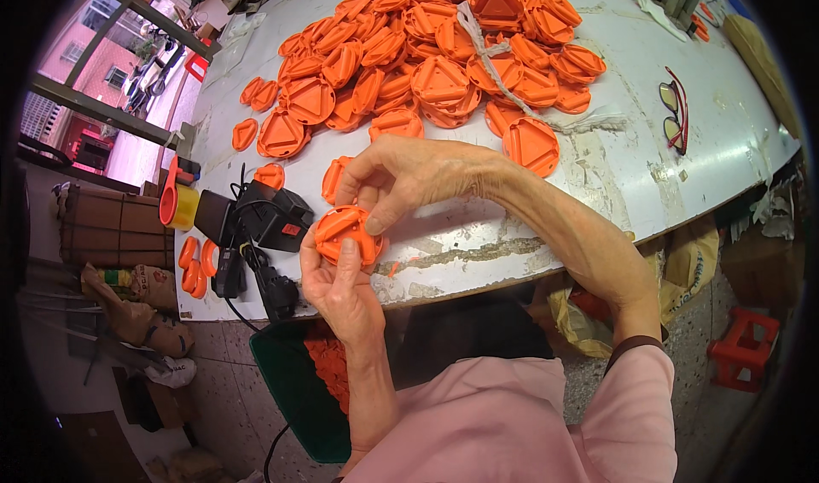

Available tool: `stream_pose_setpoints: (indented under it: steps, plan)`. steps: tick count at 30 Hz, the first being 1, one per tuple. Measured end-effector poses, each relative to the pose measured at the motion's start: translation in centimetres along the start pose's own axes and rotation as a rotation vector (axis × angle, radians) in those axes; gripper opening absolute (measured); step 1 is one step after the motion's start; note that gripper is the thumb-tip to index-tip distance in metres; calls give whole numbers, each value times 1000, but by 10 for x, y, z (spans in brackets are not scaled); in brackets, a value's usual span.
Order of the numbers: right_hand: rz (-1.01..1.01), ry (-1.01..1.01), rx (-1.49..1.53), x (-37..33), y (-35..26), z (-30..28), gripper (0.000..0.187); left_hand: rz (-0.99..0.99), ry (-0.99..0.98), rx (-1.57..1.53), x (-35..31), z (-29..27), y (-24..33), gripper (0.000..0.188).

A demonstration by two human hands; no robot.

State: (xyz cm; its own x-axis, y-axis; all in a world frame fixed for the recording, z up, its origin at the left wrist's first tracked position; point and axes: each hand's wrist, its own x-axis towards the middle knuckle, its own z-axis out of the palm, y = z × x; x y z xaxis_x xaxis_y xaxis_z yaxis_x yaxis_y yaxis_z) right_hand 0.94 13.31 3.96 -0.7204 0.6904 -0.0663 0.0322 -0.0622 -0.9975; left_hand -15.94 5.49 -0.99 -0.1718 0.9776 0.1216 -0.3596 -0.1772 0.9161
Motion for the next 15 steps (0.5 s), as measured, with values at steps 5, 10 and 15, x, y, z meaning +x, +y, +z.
stream_pose_setpoints:
  steps: [5,10,15]
  plan:
    - [-19,47,-9,0,2,-4,38,-71,-19,-65,-3,3,6,42]
    - [-20,65,-6,0,3,-6,39,-53,-48,-70,-3,4,8,44]
    - [-21,103,-36,-1,4,-9,39,-47,-74,-62,-1,5,7,44]
